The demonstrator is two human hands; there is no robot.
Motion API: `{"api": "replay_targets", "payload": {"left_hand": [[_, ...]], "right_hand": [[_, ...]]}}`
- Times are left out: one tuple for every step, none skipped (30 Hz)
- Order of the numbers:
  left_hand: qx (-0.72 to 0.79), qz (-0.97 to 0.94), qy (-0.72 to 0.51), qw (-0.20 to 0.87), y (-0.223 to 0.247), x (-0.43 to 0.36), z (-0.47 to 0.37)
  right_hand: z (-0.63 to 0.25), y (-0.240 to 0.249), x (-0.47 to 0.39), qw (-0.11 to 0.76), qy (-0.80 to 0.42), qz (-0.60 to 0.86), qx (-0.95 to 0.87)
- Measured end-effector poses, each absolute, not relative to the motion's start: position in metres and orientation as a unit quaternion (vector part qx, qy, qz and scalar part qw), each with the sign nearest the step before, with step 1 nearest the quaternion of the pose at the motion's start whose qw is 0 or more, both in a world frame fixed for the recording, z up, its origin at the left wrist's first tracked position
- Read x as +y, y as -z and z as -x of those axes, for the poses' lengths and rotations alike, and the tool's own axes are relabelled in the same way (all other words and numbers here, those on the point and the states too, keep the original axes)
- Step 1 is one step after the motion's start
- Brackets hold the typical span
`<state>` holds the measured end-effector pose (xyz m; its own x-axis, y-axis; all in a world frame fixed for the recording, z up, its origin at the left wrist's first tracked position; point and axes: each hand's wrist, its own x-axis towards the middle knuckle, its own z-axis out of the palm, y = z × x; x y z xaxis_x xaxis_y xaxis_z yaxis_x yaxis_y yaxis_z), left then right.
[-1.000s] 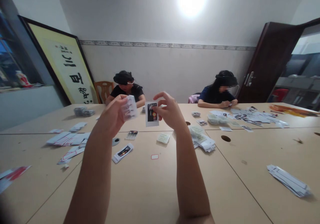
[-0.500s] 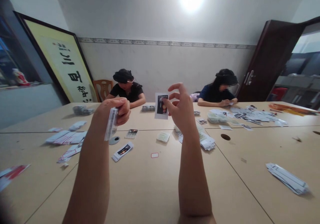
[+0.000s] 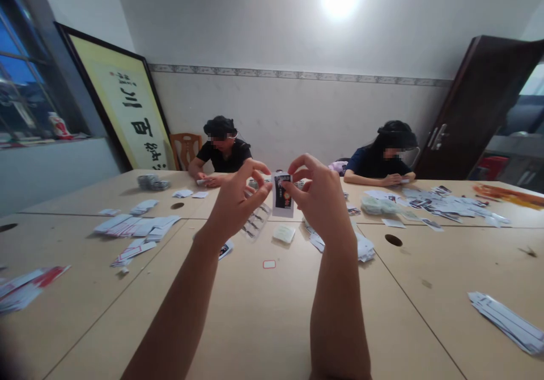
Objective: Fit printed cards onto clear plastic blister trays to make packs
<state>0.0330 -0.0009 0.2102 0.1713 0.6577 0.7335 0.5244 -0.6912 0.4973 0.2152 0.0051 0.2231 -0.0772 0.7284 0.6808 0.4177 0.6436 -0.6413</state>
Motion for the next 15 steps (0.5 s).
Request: {"api": "replay_targets", "payload": {"left_hand": [[0.386,-0.769,-0.506,0.06,-0.2098,-0.0012,-0.0333],[0.383,-0.775,-0.499,0.06,-0.2097,-0.0013,-0.033],[0.381,-0.779,-0.494,0.063,-0.2097,-0.0011,-0.0324],[0.38,-0.781,-0.492,0.066,-0.2099,-0.001,-0.0317],[0.381,-0.78,-0.493,0.068,-0.2101,-0.0009,-0.0312],[0.382,-0.778,-0.495,0.069,-0.2104,-0.001,-0.0309],[0.383,-0.775,-0.497,0.069,-0.2108,-0.0013,-0.0309],[0.384,-0.774,-0.499,0.069,-0.2111,-0.0018,-0.0311],[0.385,-0.772,-0.5,0.069,-0.2115,-0.0023,-0.0314],[0.388,-0.771,-0.5,0.07,-0.2119,-0.0027,-0.0318],[0.392,-0.77,-0.497,0.072,-0.2123,-0.003,-0.0322],[0.397,-0.77,-0.494,0.073,-0.2127,-0.0032,-0.0325],[0.402,-0.771,-0.489,0.073,-0.2131,-0.003,-0.0325],[0.406,-0.772,-0.483,0.073,-0.2133,-0.0027,-0.0324],[0.409,-0.774,-0.477,0.072,-0.2135,-0.0021,-0.0321]], "right_hand": [[-0.2153,-0.2231,0.0041,0.549,-0.14,0.398,-0.721],[-0.2153,-0.2232,0.0031,0.55,-0.139,0.398,-0.721],[-0.2152,-0.2232,0.0022,0.551,-0.138,0.398,-0.72],[-0.215,-0.2233,0.0013,0.554,-0.136,0.398,-0.719],[-0.2147,-0.2233,0.0004,0.555,-0.136,0.398,-0.718],[-0.2144,-0.2233,-0.0003,0.555,-0.136,0.399,-0.717],[-0.214,-0.2234,-0.001,0.554,-0.138,0.399,-0.717],[-0.2137,-0.2234,-0.0014,0.553,-0.139,0.4,-0.717],[-0.2135,-0.2235,-0.0017,0.552,-0.14,0.4,-0.718],[-0.2134,-0.2235,-0.0018,0.552,-0.143,0.399,-0.718],[-0.2134,-0.2235,-0.0017,0.551,-0.146,0.397,-0.719],[-0.2136,-0.2235,-0.0014,0.549,-0.15,0.395,-0.721],[-0.2138,-0.2234,-0.0009,0.546,-0.155,0.393,-0.723],[-0.2142,-0.2233,-0.0002,0.544,-0.159,0.391,-0.725],[-0.2146,-0.2232,0.0005,0.541,-0.163,0.391,-0.727]]}}
